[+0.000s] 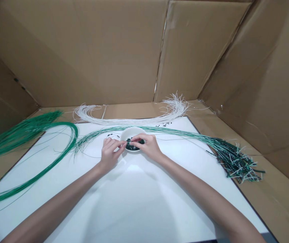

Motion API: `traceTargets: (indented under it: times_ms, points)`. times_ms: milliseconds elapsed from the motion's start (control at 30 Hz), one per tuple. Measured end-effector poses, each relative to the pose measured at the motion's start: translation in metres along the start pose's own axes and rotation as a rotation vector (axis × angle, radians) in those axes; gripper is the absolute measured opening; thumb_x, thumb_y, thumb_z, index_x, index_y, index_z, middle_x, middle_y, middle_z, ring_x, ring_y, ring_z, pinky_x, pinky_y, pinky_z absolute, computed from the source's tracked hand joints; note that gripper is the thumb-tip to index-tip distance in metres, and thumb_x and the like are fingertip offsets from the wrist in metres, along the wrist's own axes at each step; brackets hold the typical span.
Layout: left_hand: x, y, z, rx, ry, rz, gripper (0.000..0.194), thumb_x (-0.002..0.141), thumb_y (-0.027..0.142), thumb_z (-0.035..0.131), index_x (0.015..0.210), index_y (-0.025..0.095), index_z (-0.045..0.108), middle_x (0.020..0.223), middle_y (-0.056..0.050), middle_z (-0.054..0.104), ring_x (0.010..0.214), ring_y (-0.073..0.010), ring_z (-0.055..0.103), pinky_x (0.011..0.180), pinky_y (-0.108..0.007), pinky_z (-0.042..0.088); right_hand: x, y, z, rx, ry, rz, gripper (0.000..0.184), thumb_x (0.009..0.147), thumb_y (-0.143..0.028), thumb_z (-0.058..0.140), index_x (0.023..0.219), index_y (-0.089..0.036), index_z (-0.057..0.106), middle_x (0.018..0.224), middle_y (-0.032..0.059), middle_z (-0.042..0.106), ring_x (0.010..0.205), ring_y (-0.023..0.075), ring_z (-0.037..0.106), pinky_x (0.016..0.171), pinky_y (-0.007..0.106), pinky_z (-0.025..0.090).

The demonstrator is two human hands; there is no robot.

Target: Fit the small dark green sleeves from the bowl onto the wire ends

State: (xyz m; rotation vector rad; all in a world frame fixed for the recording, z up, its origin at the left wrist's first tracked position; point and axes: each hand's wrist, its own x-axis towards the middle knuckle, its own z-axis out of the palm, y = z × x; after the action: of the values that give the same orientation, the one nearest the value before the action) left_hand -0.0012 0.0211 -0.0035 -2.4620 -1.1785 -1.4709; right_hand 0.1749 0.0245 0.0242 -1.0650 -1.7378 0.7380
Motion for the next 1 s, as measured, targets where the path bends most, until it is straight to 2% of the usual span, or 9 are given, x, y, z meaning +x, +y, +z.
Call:
traceTargets:
  times_ms: [1000]
  points:
    - [0.0000,0.0003,-0.0001,0.009,-0.015,-0.008,0.009,0.078,0.021,0.055,0.082,0.021,0.062,0.064,0.001,0.061,0.062,-0.0126,0.043,0.065,-0.030,0.030,-0.0006,-0.0017,0.0004,-0.042,-0.008,-0.057,0.010,0.068,-0.026,0.063,0.072,-0.018,0.067,0.073,0.0035,0.068,0.068,0.0149,0.061,0.063,0.025,0.046]
